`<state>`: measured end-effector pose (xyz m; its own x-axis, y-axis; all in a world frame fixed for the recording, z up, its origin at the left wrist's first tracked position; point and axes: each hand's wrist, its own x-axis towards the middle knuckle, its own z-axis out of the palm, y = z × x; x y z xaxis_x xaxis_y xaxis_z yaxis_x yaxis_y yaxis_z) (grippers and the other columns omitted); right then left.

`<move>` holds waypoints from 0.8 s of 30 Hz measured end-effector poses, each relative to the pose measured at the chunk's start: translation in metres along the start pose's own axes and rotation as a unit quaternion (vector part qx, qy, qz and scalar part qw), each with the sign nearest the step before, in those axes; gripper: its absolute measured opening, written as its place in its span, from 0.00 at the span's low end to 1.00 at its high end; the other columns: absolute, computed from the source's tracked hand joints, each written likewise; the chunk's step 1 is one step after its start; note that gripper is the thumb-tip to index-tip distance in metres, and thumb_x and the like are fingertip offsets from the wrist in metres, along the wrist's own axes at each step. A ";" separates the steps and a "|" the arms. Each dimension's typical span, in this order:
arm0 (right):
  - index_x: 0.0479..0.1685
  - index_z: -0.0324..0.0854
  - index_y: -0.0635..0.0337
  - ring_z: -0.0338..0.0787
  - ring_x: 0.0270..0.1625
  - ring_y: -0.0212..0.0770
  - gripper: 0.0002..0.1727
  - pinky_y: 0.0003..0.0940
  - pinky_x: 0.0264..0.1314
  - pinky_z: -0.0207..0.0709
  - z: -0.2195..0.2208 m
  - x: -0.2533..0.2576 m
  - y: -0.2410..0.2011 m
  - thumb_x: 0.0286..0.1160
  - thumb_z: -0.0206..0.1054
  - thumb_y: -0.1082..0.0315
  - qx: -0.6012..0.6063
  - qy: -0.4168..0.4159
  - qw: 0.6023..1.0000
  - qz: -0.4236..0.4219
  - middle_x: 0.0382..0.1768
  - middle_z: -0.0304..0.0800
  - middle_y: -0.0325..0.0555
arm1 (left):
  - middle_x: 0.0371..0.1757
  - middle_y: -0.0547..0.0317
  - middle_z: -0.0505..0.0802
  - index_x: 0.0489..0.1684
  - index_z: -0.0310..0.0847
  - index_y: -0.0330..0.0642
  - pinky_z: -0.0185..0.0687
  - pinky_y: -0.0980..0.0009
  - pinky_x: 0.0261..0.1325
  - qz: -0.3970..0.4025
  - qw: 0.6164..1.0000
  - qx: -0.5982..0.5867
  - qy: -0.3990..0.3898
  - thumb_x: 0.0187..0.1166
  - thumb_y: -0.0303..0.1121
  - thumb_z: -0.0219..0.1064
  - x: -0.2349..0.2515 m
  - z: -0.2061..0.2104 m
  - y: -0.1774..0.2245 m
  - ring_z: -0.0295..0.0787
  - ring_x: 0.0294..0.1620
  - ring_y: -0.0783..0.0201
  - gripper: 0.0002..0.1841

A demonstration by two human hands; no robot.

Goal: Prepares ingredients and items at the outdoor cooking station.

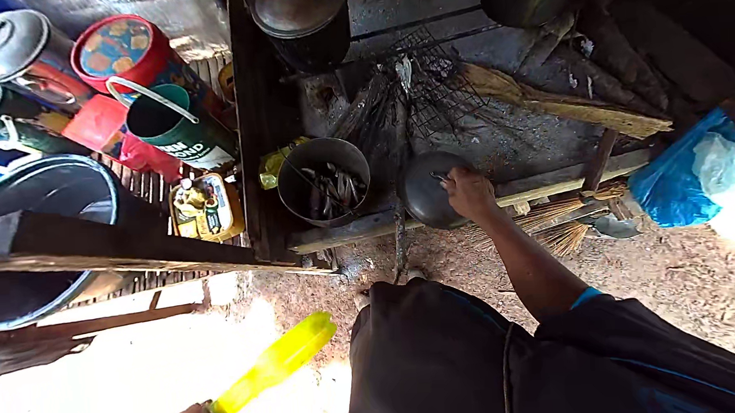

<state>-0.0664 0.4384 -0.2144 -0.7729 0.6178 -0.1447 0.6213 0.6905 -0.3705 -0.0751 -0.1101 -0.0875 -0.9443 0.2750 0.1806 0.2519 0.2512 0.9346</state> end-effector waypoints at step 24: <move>0.79 0.73 0.60 0.92 0.41 0.38 0.34 0.31 0.39 0.90 -0.086 -0.072 -0.090 0.70 0.77 0.68 0.569 -0.152 0.762 -0.269 0.54 0.91 0.51 | 0.61 0.63 0.91 0.74 0.80 0.41 0.89 0.75 0.59 0.145 0.978 -0.047 -0.142 0.81 0.36 0.72 0.153 0.129 -0.007 0.91 0.52 0.76 0.23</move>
<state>-0.0554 0.3641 -0.0916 -0.9779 0.1260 0.1671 -0.1765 -0.0675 -0.9820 -0.1939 0.0501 -0.1056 -0.7358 0.5715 0.3634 0.4678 0.0409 0.8829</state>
